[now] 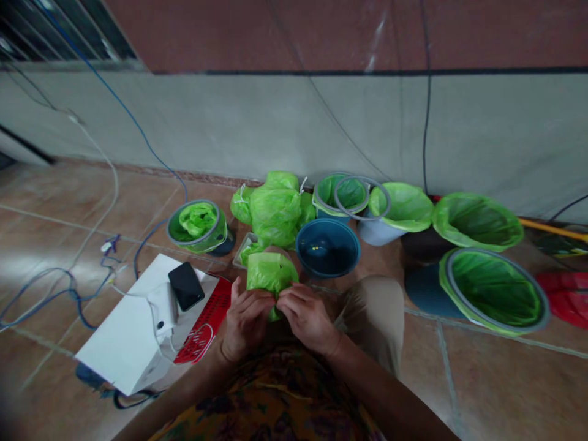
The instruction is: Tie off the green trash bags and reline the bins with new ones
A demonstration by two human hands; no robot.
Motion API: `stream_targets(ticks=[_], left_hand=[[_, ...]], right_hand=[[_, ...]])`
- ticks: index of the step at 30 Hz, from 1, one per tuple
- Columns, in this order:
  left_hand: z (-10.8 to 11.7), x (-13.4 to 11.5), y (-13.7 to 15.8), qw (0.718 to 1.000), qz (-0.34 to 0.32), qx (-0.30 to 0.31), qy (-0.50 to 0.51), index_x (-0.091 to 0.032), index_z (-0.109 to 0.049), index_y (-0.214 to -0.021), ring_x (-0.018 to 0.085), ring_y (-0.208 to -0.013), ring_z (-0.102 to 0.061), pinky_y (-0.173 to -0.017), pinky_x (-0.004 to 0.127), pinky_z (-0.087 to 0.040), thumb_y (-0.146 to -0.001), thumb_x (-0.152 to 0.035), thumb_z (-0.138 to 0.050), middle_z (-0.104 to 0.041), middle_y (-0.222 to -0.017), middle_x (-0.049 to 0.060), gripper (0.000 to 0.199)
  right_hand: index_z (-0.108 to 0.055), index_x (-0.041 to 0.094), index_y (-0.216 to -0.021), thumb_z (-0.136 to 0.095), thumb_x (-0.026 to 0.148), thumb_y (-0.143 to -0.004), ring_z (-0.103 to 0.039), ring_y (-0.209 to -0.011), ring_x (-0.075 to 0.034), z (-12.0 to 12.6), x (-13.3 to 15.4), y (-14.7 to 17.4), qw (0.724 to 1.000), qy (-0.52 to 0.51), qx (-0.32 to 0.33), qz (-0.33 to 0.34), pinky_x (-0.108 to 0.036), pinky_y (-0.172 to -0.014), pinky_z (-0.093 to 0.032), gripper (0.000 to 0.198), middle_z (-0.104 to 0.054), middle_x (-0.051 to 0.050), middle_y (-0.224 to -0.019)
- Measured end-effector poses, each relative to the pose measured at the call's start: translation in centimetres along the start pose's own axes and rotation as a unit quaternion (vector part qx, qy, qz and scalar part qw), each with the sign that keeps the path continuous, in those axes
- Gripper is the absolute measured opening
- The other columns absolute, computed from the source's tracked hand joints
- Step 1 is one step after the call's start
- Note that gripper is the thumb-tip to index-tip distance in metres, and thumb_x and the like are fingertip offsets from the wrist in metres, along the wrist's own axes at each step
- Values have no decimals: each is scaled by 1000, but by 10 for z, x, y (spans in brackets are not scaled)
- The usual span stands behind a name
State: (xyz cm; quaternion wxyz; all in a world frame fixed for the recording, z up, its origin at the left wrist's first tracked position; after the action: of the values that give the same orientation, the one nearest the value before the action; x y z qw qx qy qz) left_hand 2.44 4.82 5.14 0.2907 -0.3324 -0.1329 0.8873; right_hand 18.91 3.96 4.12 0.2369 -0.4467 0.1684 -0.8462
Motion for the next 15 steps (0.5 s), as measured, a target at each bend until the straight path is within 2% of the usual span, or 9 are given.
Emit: stream_targets(ticks=[5,8,11,15], left_hand=[[4,-1,-6,998,10,19,65,-23,-67,-85,14,-86,-72,-120,49,-23,-92,-12,-55,-77,-88,-2,18],[6,4,-7,995,17,40,94,-23,-67,-84,15,-84,-73,-116,48,-32,-93,-14,-55,-77,-87,-1,17],[6,14,-5,988,33,33,144,-23,-67,-83,17,-84,-73,-105,44,-45,-94,-18,-56,-78,-87,2,16],[4,24,-4,983,42,34,175,-23,-66,-87,17,-86,-73,-100,41,-48,-95,-20,-55,-78,-89,2,13]], right_hand=[[-65,21,-83,-55,16,-97,-68,-78,-12,3,-5,-6,992,-115,34,-31,-24,-75,-55,18,-70,-1,-82],[-66,21,-82,-58,18,-95,-68,-76,-13,3,-9,-7,989,-136,50,-41,-24,-72,-55,16,-71,-1,-81],[-66,21,-81,-60,20,-94,-68,-75,-13,1,-14,-8,984,-160,58,-57,-24,-72,-55,15,-72,-1,-81],[-65,21,-80,-62,23,-93,-68,-74,-13,1,-23,-12,979,-172,61,-96,-24,-70,-54,13,-72,-1,-80]])
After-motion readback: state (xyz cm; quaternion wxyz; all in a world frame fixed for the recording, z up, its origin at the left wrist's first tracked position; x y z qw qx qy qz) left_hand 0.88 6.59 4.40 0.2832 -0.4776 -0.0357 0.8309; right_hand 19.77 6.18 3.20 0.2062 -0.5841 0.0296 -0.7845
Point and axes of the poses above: each hand's wrist, its own y-axis away from the middle knuckle, its own z-axis out of the back of the hand, x = y × z, the point moved 3 cm from there along -y, towards the middle knuckle
